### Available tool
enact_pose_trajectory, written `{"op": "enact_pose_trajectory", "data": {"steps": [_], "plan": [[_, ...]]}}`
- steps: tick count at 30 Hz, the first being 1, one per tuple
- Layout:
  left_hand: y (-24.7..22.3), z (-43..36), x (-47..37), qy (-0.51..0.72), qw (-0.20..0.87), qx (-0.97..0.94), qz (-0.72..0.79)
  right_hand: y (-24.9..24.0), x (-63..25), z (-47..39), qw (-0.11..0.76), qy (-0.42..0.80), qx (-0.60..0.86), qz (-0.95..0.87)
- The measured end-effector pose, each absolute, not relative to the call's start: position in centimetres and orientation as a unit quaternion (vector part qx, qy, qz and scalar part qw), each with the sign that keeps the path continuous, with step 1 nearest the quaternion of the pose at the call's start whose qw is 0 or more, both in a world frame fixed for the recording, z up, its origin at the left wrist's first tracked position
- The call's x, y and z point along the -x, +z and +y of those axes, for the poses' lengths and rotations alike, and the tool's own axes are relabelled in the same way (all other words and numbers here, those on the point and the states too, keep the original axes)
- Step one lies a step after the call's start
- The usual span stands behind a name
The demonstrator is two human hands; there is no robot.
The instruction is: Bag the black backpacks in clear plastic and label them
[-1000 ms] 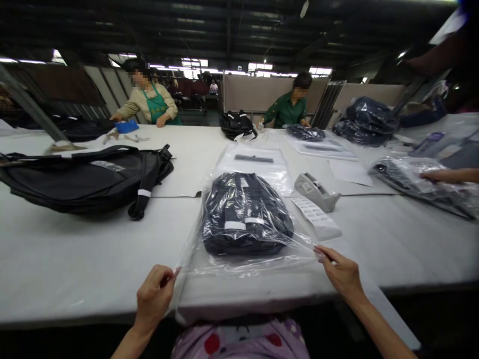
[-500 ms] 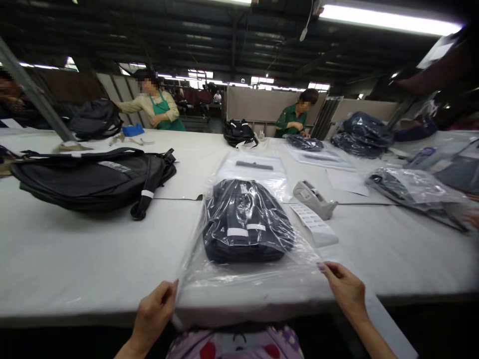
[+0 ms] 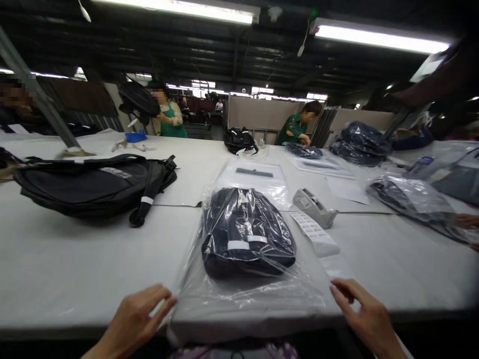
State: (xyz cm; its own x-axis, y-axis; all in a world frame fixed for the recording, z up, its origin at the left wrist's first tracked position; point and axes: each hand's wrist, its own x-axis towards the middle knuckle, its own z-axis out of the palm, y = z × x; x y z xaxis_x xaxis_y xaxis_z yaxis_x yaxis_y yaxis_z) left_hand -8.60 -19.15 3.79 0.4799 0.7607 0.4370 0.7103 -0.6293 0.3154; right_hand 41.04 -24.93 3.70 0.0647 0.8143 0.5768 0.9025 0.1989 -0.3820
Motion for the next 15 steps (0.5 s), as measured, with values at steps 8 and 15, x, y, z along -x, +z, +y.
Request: {"op": "enact_pose_trajectory", "data": {"steps": [8, 15], "plan": [[11.1, -10.7, -2.6, 0.203, -0.094, -0.972, 0.076, 8.7, -31.4, -17.7, 0.254, -0.030, 0.353, -0.900], [0.2, -8.7, -3.5, 0.149, -0.176, -0.970, 0.076, -0.1, -34.3, -13.9, 0.208, -0.054, 0.318, -0.923]]}}
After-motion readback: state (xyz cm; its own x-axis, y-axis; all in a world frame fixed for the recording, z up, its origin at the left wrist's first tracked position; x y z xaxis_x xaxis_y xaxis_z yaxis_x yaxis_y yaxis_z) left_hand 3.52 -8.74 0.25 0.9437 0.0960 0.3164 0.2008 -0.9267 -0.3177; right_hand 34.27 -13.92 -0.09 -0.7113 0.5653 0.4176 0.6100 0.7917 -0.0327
